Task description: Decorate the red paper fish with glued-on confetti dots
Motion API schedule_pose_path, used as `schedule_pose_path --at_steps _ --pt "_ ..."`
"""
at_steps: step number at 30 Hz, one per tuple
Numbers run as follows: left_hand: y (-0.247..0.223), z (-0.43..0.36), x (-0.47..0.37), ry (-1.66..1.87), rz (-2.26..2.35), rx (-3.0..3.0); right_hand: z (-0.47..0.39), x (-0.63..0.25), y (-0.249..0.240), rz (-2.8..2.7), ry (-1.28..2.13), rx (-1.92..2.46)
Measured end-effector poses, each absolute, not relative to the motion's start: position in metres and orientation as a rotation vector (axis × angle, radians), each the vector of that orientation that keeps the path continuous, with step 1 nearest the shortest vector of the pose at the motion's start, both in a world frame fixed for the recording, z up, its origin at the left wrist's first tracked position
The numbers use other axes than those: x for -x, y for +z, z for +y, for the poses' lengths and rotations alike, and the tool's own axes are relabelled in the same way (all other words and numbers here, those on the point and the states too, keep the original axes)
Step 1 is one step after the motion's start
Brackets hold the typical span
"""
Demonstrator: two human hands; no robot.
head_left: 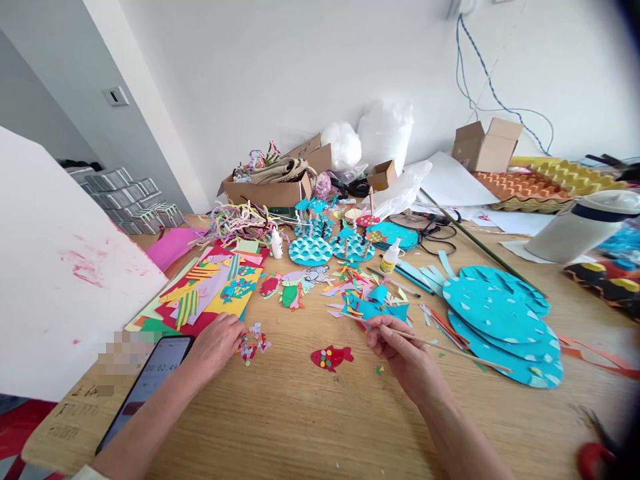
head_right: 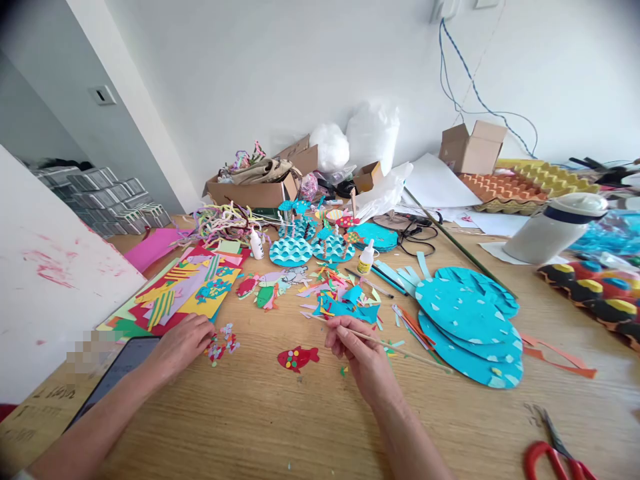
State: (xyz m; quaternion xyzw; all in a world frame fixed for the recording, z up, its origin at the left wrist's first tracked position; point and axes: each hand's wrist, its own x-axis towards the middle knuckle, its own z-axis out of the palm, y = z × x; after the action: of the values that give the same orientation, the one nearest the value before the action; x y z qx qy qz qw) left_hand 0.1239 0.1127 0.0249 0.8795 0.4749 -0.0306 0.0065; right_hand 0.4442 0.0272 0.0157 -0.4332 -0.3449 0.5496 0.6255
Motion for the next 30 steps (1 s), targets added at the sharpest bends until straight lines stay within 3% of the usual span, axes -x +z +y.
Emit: schedule_pose_path --at_steps 15,24,30 --pt "0.026 0.114 -0.127 -0.252 1.416 -2.814 0.027 -0.444 0.015 -0.824 1.242 1.015" --pt "0.019 0.116 -0.122 -0.176 1.474 -2.838 0.027 -0.444 0.017 -0.825 1.261 0.995" --pt "0.031 0.122 -0.115 0.232 1.548 -2.562 0.027 -0.444 0.016 -0.833 1.248 1.019"
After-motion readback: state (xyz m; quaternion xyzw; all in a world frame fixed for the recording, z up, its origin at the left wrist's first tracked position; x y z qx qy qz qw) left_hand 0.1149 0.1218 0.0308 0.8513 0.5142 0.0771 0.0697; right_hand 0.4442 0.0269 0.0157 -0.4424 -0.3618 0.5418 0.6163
